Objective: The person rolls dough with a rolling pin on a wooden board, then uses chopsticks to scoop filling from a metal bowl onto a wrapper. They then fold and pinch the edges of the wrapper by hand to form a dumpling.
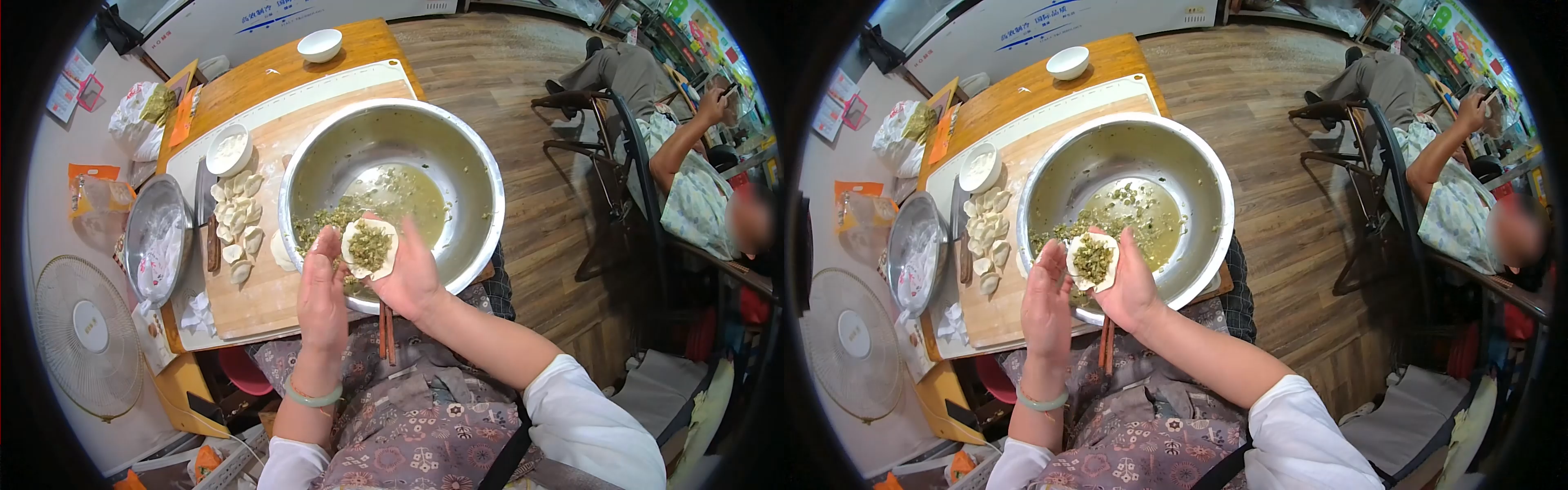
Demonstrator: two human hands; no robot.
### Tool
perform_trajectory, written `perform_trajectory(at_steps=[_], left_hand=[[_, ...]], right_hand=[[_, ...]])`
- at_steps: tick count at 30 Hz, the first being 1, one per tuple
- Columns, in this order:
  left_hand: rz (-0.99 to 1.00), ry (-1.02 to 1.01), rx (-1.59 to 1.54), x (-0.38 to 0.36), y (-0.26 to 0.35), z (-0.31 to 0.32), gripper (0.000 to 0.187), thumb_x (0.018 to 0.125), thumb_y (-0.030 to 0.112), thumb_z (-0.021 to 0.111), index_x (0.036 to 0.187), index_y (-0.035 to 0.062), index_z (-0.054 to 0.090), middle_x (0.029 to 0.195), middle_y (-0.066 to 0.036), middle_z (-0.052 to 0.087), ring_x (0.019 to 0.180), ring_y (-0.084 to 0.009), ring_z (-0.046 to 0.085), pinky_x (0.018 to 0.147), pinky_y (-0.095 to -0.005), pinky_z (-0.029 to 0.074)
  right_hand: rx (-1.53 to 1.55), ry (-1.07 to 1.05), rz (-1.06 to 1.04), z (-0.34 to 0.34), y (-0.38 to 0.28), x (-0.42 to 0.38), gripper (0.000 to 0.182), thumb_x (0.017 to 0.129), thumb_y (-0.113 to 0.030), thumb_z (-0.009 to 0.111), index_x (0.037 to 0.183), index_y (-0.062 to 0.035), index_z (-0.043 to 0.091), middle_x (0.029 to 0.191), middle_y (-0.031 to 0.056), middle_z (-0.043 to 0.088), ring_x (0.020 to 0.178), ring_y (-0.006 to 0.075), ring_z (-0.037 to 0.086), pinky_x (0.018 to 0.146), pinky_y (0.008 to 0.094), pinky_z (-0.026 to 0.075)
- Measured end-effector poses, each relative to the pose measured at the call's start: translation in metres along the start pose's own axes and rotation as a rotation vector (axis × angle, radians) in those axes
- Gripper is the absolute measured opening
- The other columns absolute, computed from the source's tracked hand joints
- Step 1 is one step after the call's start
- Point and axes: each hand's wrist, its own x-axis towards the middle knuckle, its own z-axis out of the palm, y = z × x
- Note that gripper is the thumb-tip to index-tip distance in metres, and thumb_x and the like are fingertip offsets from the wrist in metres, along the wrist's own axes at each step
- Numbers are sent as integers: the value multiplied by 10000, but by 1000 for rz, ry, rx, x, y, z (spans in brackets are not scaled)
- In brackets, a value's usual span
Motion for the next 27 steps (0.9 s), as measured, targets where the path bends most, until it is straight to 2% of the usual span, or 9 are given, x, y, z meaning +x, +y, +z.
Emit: perform_trajectory(at_steps=[3,4,6,9,10,16,20,22,27], left_hand=[[83,-58,293,5,3,-16,349,922,135,497,1240,-8,482,1221,-69,490,1104,-148,472,962,-285,351],[81,-59,295,7,2,-21,349,922,135,497,1240,-8,482,1221,-69,490,1104,-148,472,962,-285,351],[236,-82,610,13,0,-28,285,844,8,581,1127,-5,557,1103,-57,538,952,-117,532,815,-241,430],[158,-150,669,10,1,-29,267,823,-34,592,1087,6,580,1051,-29,530,847,-77,514,765,-202,430],[130,-122,637,9,-1,-29,211,810,-35,615,1017,6,606,1005,-23,565,800,-67,535,729,-192,439],[101,-120,709,4,9,-22,118,815,-21,623,930,3,612,839,4,617,784,-54,557,704,-196,445],[150,-73,658,7,16,-22,100,808,-20,619,906,-2,631,861,-27,603,764,-73,569,690,-205,464],[118,-69,645,11,18,-25,108,825,-7,623,929,18,613,831,18,598,748,-43,532,675,-187,435],[139,-113,608,12,19,-21,109,827,-7,619,935,13,614,837,12,598,743,-46,536,671,-187,440]], right_hand=[[-12,-7,9,3,-4,-1,584,951,-521,231,1251,-50,405,1223,125,485,1146,261,467,1000,421,354],[-11,-18,3,1,-4,-1,587,950,-520,236,1255,-47,404,1229,123,483,1151,261,464,1000,421,354],[-9,-28,-2,0,-6,-2,590,950,-520,242,1258,-43,404,1235,122,481,1157,260,461,1000,421,355],[-51,-19,-14,0,-9,-4,597,949,-517,249,1263,-33,400,1239,125,479,1161,261,459,1003,420,354],[-43,-25,-29,-1,-10,-4,597,950,-512,249,1265,-27,398,1242,127,477,1161,263,459,1001,419,357],[-34,-18,-59,1,-15,-4,599,956,-498,242,1276,-13,387,1259,136,467,1164,263,458,992,418,367],[-70,-25,-68,0,-19,-5,604,955,-501,241,1284,-13,379,1263,138,464,1166,256,458,991,405,370],[-47,-25,-60,-2,-20,-5,569,959,-490,259,1278,-39,392,1233,117,488,1135,234,480,965,392,390],[-23,-24,-55,-5,-21,-6,537,962,-482,278,1274,-63,403,1205,95,512,1105,211,501,934,379,408]])
